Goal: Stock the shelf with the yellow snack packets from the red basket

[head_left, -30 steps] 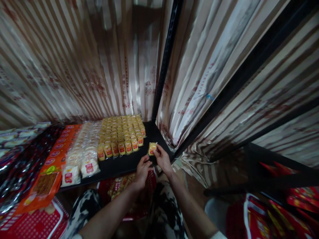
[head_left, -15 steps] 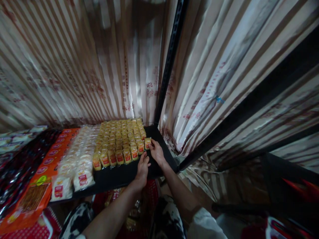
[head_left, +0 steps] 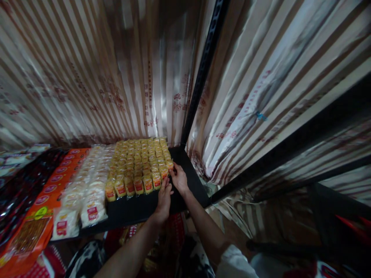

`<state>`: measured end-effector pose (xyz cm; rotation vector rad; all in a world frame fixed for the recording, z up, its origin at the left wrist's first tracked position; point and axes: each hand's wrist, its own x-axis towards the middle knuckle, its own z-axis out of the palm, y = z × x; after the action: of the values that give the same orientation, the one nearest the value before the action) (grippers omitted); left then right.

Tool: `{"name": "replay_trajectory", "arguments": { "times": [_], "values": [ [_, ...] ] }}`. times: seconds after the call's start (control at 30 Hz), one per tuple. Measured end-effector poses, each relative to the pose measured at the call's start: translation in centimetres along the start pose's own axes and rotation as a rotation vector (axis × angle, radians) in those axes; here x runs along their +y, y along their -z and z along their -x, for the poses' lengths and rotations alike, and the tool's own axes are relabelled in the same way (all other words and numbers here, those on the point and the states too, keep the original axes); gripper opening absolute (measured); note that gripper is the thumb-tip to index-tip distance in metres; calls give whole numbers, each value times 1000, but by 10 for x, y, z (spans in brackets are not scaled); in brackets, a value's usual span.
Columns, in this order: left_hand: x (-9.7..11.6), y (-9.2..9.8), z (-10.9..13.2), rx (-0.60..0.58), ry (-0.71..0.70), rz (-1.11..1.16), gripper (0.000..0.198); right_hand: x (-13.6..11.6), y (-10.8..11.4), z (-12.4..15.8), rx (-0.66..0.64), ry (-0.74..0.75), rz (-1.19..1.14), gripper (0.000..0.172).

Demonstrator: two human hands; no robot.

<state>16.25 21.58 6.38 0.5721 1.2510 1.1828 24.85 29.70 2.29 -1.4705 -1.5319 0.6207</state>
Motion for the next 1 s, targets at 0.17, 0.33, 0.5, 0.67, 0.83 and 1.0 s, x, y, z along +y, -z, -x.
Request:
{"name": "replay_trajectory", "arguments": {
  "times": [0.17,0.33,0.5,0.67,0.83,1.0],
  "values": [
    [-5,1,-4,2,-2,-1,47,-1,-5,0,50,72,106,40],
    [-12,4,-10,-16,-45,-22,47,2,-9,2,40,92,156,43],
    [-18,6,-13,-16,-73,10,48,4,-10,3,10,89,164,46],
    [-12,5,-6,1,-45,22,43,4,-8,6,16,41,155,52],
    [-7,9,2,5,-29,3,37,4,-7,11,-16,-14,97,60],
    [-13,25,27,-79,-87,-89,22,-4,1,15,-5,-39,0,60]
  ]
}}
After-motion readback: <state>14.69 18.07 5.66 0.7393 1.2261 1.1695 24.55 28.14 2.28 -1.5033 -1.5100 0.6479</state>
